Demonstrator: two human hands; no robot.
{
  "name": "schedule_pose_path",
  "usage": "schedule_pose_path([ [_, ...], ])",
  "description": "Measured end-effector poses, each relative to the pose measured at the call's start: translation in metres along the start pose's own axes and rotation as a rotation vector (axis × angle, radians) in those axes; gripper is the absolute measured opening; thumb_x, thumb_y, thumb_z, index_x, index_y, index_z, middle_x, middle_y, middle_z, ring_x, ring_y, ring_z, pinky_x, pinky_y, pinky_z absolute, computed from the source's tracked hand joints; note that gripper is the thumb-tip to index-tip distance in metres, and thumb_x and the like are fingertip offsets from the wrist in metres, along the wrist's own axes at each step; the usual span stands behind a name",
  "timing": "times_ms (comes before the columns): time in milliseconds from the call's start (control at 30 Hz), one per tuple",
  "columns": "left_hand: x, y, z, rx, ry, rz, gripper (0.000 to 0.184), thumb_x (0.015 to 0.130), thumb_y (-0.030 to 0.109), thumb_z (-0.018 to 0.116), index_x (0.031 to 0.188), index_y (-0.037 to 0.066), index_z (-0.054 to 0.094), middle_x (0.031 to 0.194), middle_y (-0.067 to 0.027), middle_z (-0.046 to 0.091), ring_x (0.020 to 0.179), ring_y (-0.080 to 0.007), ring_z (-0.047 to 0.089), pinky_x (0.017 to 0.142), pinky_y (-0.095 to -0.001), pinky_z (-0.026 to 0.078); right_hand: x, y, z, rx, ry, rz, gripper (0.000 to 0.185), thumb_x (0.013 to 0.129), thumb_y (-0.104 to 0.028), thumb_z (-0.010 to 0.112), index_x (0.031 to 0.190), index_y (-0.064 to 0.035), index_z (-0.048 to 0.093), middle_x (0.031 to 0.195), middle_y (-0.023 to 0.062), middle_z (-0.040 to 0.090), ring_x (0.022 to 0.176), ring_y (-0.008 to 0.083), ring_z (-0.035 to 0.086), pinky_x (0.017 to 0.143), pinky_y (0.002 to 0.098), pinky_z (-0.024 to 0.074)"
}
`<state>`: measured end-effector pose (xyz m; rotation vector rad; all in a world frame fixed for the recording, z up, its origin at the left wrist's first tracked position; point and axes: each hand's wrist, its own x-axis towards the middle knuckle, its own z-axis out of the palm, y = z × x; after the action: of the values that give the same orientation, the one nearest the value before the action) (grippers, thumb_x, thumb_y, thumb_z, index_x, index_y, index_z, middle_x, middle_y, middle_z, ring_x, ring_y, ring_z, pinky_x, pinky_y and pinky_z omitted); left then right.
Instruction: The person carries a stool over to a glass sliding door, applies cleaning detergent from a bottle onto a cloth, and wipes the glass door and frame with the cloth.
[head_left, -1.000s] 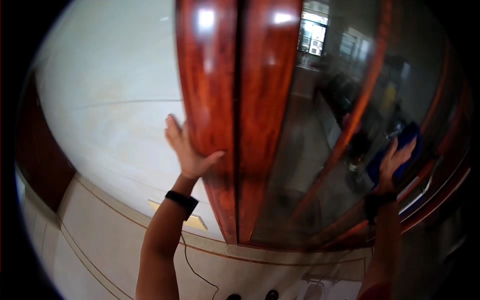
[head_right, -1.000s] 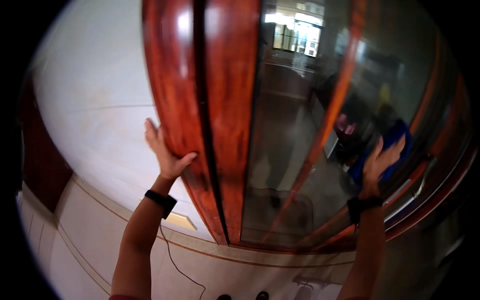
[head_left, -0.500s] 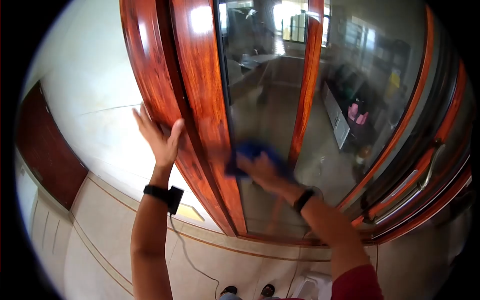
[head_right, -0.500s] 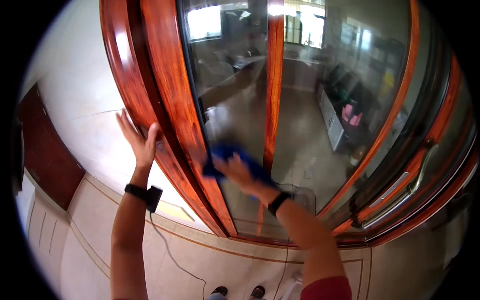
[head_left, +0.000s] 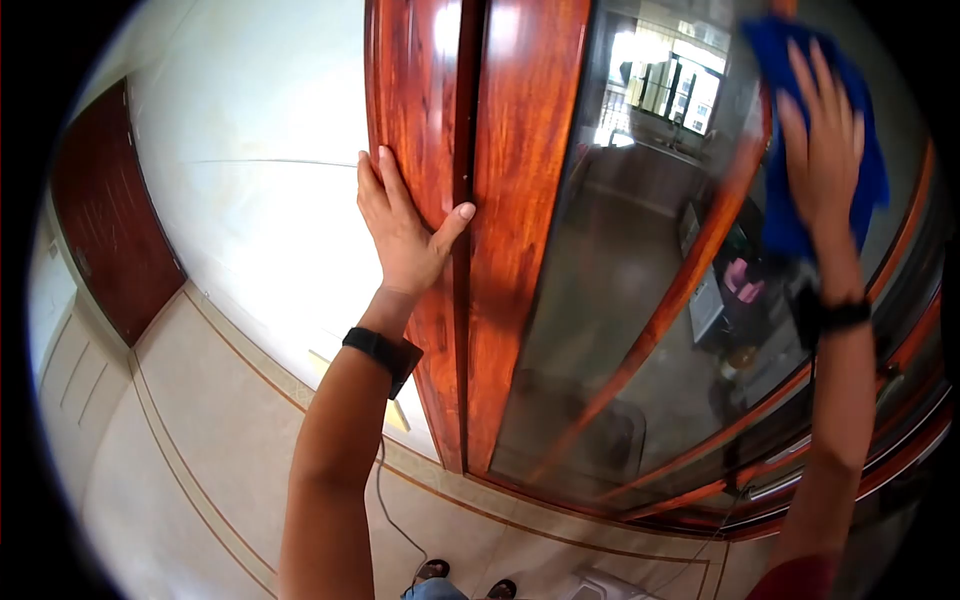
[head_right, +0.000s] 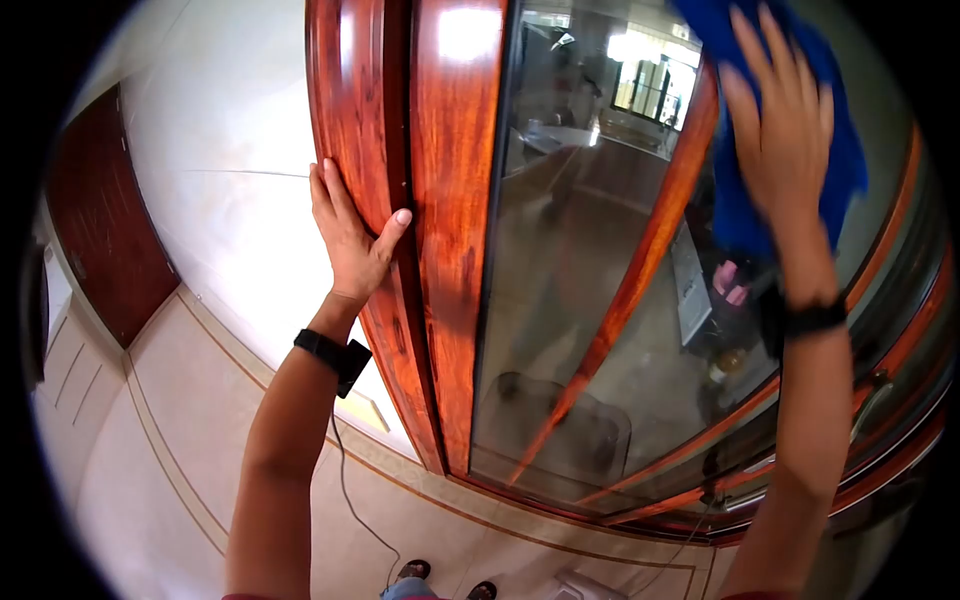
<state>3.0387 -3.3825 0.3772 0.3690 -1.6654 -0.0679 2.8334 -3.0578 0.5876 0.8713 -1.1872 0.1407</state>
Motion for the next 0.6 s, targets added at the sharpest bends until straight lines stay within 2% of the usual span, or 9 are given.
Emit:
schedule_pose_path([
  [33, 0.001, -0.002, 0.001, -0.013, 0.011, 0.006, 0.095, 0.084, 0.047, 0.064, 0.148, 0.0, 0.011, 0.148, -0.0326, 0.011, 0.136, -0.0464, 0.017, 0.11, -0.0504, 0.019, 0.032, 0.015, 0.03, -0.049, 0.114, -0.019, 0.047, 0.094, -0.032, 0.048, 0.14, -0.0279, 0.043, 0.149, 0.0026, 0.036, 0.13, 0.0293, 0.041, 0.107, 0.0549, 0.0242],
  [67, 0.001, -0.005, 0.002, -0.026, 0.021, 0.012, 0.092, 0.085, 0.047, 0.062, 0.147, 0.0, 0.014, 0.147, -0.0336, 0.013, 0.134, -0.0474, 0.02, 0.109, -0.0513, 0.02, 0.074, -0.032, 0.008, -0.061, -0.097, 0.2, 0.052, 0.097, -0.033, 0.044, 0.141, -0.0074, 0.037, 0.148, 0.0135, 0.033, 0.137, 0.0307, 0.028, 0.113, 0.0447, 0.0174],
  [233, 0.002, -0.01, 0.0, -0.103, 0.012, 0.006, 0.071, 0.096, 0.041, 0.044, 0.147, 0.0, 0.017, 0.146, -0.0335, 0.014, 0.133, -0.0475, 0.021, 0.109, -0.0519, 0.019, 0.143, -0.11, 0.064, 0.084, 0.109, 0.106, 0.048, 0.093, -0.037, 0.045, 0.137, -0.0164, 0.046, 0.144, 0.0117, 0.041, 0.127, 0.0322, 0.041, 0.11, 0.0499, 0.0219],
  [400, 0.002, -0.01, -0.002, -0.202, -0.025, -0.043, 0.064, 0.099, 0.038, 0.034, 0.147, 0.0, 0.016, 0.149, -0.0311, 0.01, 0.137, -0.0452, 0.017, 0.111, -0.0495, 0.016, 0.098, -0.155, 0.045, 0.352, 0.072, 0.012, 0.041, 0.088, -0.024, 0.054, 0.127, -0.0098, 0.055, 0.14, 0.015, 0.043, 0.118, 0.036, 0.047, 0.107, 0.051, 0.0258],
  [433, 0.002, -0.01, -0.003, -0.226, -0.028, -0.044, 0.063, 0.1, 0.037, 0.034, 0.147, 0.0, 0.016, 0.149, -0.0308, 0.01, 0.137, -0.0447, 0.016, 0.112, -0.0488, 0.015, 0.075, -0.166, 0.05, 0.409, -0.156, 0.077, 0.045, 0.091, -0.027, 0.054, 0.135, -0.0264, 0.048, 0.146, 0.0018, 0.039, 0.123, 0.0288, 0.047, 0.104, 0.0558, 0.0278],
  [467, 0.003, -0.009, -0.004, -0.25, -0.034, -0.041, 0.062, 0.1, 0.036, 0.033, 0.147, -0.001, 0.016, 0.15, -0.0305, 0.009, 0.138, -0.0442, 0.015, 0.112, -0.0482, 0.015, 0.052, -0.182, 0.059, 0.414, 0.053, -0.034, 0.041, 0.081, -0.024, 0.061, 0.122, -0.0182, 0.059, 0.134, 0.0039, 0.051, 0.09, 0.0239, 0.054, 0.1, 0.0504, 0.0323],
  [533, 0.003, -0.012, -0.006, -0.262, -0.047, -0.03, 0.061, 0.1, 0.035, 0.033, 0.147, 0.0, 0.017, 0.15, -0.0301, 0.009, 0.139, -0.0436, 0.014, 0.112, -0.0473, 0.014, -0.001, -0.227, 0.051, 0.589, -0.175, -0.041, 0.054, 0.074, -0.013, 0.064, 0.128, -0.0137, 0.055, 0.145, 0.0054, 0.04, 0.107, 0.0274, 0.054, 0.102, 0.058, 0.0281],
  [567, 0.003, -0.013, -0.007, -0.268, -0.054, -0.025, 0.061, 0.1, 0.035, 0.034, 0.147, 0.0, 0.017, 0.15, -0.0299, 0.009, 0.139, -0.0433, 0.014, 0.113, -0.0468, 0.014, -0.021, -0.249, 0.039, 0.569, -0.356, -0.082, 0.055, 0.072, -0.01, 0.063, 0.127, -0.0075, 0.055, 0.144, 0.0083, 0.041, 0.111, 0.0287, 0.052, 0.105, 0.0554, 0.0263],
  [600, 0.004, -0.013, -0.008, -0.273, -0.06, -0.021, 0.06, 0.1, 0.034, 0.034, 0.147, 0.0, 0.017, 0.15, -0.0298, 0.009, 0.139, -0.0434, 0.014, 0.113, -0.0468, 0.014, -0.043, -0.258, 0.029, 0.632, -0.255, -0.122, 0.044, 0.08, -0.01, 0.052, 0.124, -0.0024, 0.056, 0.131, 0.0142, 0.052, 0.105, 0.0266, 0.055, 0.105, 0.0478, 0.0307],
])
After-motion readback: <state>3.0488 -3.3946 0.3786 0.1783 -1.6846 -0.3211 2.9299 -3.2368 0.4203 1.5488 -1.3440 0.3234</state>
